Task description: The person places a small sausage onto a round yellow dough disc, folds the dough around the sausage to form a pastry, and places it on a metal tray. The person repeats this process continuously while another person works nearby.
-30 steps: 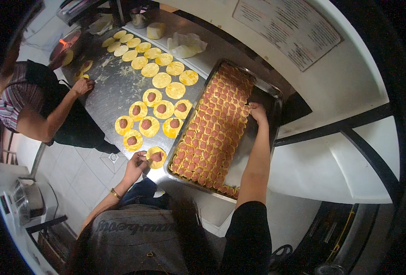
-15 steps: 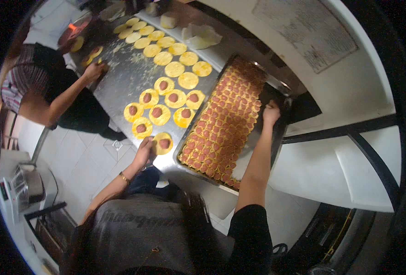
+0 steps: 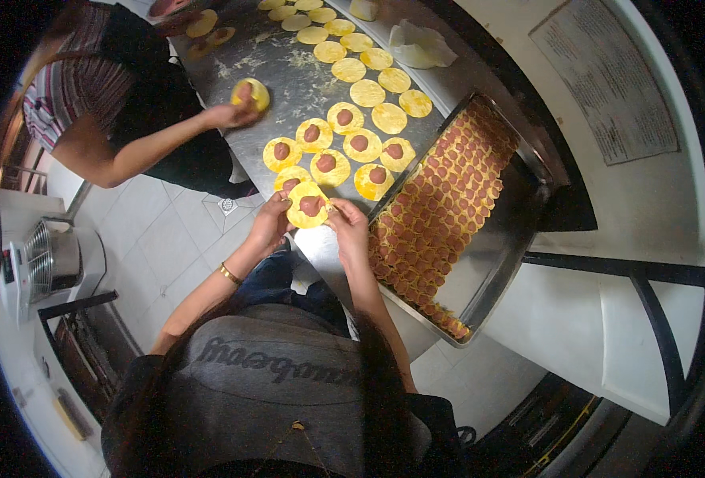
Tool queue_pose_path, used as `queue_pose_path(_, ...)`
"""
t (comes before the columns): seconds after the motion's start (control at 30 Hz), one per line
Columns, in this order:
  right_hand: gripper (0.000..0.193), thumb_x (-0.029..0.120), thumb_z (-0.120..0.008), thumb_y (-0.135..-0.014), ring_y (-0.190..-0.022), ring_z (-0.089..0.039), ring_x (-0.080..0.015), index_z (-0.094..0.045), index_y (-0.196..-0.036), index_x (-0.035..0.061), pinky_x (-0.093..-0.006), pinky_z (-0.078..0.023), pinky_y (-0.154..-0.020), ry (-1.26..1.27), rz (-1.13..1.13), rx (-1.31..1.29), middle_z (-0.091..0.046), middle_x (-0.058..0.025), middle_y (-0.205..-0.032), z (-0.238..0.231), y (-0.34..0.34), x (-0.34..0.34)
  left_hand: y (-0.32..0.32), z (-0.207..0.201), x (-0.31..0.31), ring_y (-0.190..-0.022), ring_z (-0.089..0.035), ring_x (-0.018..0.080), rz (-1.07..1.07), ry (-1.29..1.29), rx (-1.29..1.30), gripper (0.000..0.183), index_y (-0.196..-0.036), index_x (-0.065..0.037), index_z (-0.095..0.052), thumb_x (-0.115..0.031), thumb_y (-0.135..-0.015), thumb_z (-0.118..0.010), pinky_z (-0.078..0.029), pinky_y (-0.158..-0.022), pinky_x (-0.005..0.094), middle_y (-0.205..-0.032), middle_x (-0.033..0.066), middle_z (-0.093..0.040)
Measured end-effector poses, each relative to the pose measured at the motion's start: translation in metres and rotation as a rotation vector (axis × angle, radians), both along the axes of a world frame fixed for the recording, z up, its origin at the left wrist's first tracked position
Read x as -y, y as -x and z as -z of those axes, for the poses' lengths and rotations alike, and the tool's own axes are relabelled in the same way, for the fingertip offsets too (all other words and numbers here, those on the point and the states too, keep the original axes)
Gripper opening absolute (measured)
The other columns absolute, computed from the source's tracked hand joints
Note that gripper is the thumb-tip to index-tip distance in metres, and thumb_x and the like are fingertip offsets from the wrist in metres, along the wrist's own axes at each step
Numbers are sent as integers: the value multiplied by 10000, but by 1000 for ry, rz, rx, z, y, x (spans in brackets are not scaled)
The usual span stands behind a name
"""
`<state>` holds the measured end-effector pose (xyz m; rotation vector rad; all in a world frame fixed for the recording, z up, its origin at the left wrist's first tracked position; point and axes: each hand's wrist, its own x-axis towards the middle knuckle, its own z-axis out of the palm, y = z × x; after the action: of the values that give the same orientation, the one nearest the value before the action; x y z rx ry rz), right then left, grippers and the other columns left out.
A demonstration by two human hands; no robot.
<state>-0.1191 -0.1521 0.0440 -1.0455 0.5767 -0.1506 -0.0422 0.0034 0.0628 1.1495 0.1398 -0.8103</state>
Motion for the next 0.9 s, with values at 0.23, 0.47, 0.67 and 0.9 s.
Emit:
queue_pose_path(0.23,279,-70,-527,-854,-918,-602,-122,-579,-1128,-51,-247,-473,-842,271,-87,45,-627,-66,-1013,8,9,-9,4,5,-13,-964,-623,159,-22,57,-77,299,-1205,11,-470,-115,-950,-378,-508,-843,271,-1099,101,-602)
queue_pose_path(0.47,328,-104,-566,-787,-963,-596,-122,-612,-1103,-30,-241,-482,-826,384,-171,191,-620,-64,-1063,2,13,-5,13,1,-17,-941,-589,92,94,-91,123,341,-1244,2,-532,29,-913,-455,-484,-768,197,-1117,81,-615)
queue_pose_path(0.67,242,-160,-555,-762,-954,-589,-132,-615,-964,-42,-251,-458,-861,465,-117,247,-587,-54,-1025,1,15,-7,19,5,-17,-884,-593,78,60,2,99,297,-1208,-6,-553,-1,-911,-535,-489,-716,172,-1073,69,-624)
queue_pose_path(0.9,298,-128,-573,-801,-979,-584,-134,-544,-1079,-24,-259,-464,-860,67,-14,262,-590,-95,-1093,-15,15,-21,14,16,-13,-760,-599,73,-23,123,59,59,-948,-30,-567,-19,-892,-582,-527,-681,188,-861,5,-596)
